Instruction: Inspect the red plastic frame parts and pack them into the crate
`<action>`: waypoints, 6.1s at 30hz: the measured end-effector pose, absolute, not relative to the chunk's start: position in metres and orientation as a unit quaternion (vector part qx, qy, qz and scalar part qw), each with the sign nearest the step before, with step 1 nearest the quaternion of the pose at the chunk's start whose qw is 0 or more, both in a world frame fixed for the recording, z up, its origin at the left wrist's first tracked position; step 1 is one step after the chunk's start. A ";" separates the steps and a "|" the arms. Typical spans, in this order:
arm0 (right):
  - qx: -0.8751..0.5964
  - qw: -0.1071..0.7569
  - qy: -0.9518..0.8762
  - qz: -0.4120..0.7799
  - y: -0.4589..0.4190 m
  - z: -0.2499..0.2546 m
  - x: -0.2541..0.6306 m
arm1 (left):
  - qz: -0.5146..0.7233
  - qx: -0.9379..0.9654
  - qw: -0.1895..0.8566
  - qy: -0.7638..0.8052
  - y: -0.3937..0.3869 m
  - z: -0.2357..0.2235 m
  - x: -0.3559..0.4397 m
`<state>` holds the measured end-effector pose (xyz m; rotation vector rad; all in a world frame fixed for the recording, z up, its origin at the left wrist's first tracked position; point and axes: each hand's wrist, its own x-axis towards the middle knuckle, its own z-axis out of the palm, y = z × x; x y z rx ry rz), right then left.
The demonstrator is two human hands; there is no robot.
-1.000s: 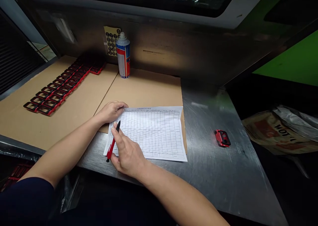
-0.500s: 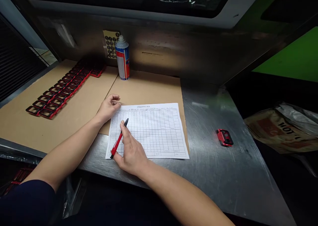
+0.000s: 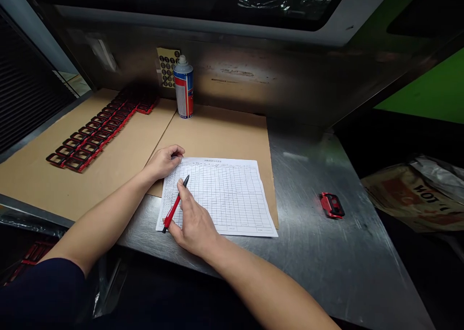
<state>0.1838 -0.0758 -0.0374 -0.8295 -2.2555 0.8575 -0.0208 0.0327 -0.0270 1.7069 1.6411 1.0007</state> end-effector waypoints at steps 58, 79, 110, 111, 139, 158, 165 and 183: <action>-0.286 0.276 -0.873 0.284 -0.078 -0.035 0.184 | 0.333 0.664 0.280 0.608 0.033 -0.033 -0.019; -0.268 0.284 -0.887 0.248 -0.081 -0.035 0.188 | 0.307 0.699 0.254 0.594 0.031 -0.031 -0.008; -0.275 0.275 -0.895 0.220 -0.081 -0.037 0.186 | 0.297 0.704 0.263 0.589 0.029 -0.027 -0.021; -0.275 0.275 -0.895 0.219 -0.081 -0.036 0.186 | 0.296 0.705 0.262 0.589 0.030 -0.027 -0.021; -0.281 0.265 -0.894 0.228 -0.081 -0.037 0.185 | 0.263 0.703 0.258 0.609 0.031 -0.025 -0.020; -0.282 0.261 -0.895 0.226 -0.081 -0.035 0.186 | 0.260 0.711 0.258 0.600 0.030 -0.022 -0.018; -0.270 0.267 -0.899 0.220 -0.080 -0.035 0.186 | 0.254 0.703 0.265 0.609 0.028 -0.017 -0.017; -0.251 0.350 -0.875 0.223 -0.080 -0.029 0.187 | 0.280 0.716 0.282 0.574 0.028 -0.021 -0.020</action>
